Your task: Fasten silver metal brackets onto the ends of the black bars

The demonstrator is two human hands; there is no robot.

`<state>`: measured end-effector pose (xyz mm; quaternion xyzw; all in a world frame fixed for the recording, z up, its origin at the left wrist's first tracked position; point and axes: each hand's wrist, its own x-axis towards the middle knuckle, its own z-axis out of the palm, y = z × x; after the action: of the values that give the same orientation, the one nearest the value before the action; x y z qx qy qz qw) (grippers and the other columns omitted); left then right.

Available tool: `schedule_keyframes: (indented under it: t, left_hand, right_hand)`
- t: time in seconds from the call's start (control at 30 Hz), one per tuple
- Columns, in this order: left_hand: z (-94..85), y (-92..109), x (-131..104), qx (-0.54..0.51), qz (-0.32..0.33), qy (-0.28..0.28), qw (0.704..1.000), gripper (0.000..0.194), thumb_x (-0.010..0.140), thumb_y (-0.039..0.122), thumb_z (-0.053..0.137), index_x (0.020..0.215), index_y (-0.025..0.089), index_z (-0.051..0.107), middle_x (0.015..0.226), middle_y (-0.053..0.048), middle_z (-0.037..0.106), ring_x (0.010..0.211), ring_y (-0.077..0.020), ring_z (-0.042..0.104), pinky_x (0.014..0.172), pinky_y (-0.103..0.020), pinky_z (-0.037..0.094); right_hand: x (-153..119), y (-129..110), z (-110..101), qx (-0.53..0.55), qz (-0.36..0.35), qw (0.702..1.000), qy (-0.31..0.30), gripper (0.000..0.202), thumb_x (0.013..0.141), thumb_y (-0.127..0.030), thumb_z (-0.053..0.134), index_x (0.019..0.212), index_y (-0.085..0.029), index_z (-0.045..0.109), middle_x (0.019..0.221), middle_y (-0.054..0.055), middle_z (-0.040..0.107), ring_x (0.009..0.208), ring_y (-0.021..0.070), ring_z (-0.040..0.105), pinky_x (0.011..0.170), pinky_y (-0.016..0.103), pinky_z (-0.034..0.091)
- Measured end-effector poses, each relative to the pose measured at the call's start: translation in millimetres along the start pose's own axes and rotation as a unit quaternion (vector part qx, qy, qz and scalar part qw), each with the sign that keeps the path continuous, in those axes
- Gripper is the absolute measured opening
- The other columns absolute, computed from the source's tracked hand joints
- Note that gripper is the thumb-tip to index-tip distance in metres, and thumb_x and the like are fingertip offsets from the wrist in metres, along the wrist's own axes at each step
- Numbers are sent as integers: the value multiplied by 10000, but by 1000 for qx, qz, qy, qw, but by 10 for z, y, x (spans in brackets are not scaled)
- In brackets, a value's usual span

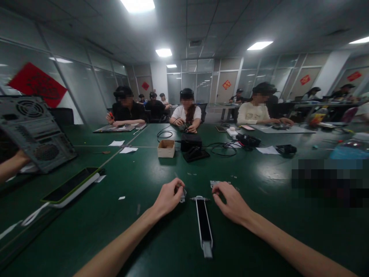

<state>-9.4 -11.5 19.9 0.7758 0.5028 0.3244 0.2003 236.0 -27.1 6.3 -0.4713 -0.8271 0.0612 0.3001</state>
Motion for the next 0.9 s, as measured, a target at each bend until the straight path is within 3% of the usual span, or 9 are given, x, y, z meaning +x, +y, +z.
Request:
schedule_keyframes:
  t: [0.17,0.47,0.73,0.9]
  left_hand:
    - [58,32,-24,23,0,-40,999,108,823,169,488,823,162,596,636,14,632,570,-134,593,545,-219,404]
    - [80,54,-63,18,10,-31,999,100,848,211,511,851,162,598,673,13,650,581,-138,602,555,-226,421]
    - [152,40,-91,134,55,-40,989,97,871,221,492,874,171,576,858,-46,629,753,-191,597,677,-295,453]
    - [125,76,-105,132,76,-59,987,112,887,212,440,882,176,546,890,-52,594,773,-187,575,705,-303,457]
  right_hand:
    - [-5,-69,-19,-7,-42,996,-74,99,851,-185,476,857,-176,575,847,63,591,769,187,541,699,332,453]
    - [-20,16,64,15,-83,995,-51,85,872,-202,499,878,-192,584,841,44,587,747,179,543,666,341,482]
    - [-18,31,61,23,-92,993,-63,96,881,-199,497,896,-187,591,860,47,591,784,180,555,702,346,490]
    - [-20,26,60,22,-96,993,-65,110,885,-198,491,898,-183,599,873,46,591,802,173,557,716,336,487]
